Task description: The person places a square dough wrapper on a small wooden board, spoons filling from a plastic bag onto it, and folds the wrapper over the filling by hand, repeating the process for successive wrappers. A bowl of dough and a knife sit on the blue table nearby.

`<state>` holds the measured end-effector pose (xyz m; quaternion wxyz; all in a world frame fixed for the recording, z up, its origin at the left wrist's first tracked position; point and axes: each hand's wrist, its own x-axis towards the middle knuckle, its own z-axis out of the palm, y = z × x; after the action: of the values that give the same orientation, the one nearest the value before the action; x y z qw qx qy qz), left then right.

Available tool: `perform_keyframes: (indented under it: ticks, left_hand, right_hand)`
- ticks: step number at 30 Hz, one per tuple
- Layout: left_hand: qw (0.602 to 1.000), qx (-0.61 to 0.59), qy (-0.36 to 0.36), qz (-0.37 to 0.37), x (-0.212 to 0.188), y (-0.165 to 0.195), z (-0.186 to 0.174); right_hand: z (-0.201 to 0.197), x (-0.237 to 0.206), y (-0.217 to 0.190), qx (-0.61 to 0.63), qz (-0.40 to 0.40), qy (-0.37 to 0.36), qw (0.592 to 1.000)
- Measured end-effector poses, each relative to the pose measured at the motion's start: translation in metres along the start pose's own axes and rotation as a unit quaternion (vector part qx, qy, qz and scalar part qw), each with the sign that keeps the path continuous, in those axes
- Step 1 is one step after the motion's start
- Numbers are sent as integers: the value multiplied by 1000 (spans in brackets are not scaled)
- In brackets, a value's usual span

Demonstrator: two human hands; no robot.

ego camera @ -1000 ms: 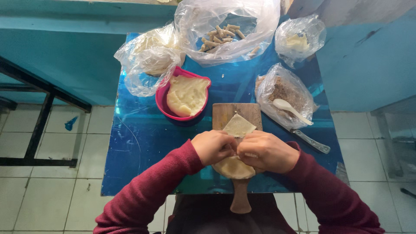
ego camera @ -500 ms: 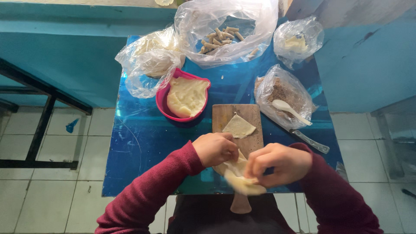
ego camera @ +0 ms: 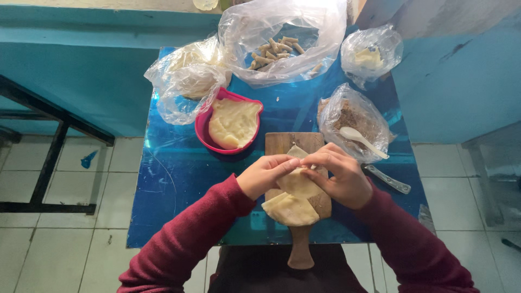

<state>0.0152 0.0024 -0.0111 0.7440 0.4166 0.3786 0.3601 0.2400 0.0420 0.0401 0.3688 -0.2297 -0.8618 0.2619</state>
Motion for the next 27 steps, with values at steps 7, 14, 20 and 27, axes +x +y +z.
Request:
perform_keyframes:
  ticks: [7,14,20,27]
  left_hand:
    - [997,7,-8,78,0,-4,0]
    - [988,-87,77,98,7,-10,-1]
    - [971,-95,180,124,9,-19,-2]
    - [966,39,116,226,2,-7,3]
  right_hand:
    - [-1,2,0,-37,-82,30,995]
    - [-5,-2,2,85,-76,-51,992]
    - [-16,-17,14,277,17,-89,957]
    - [-3,-10,29,328,327,-62,884]
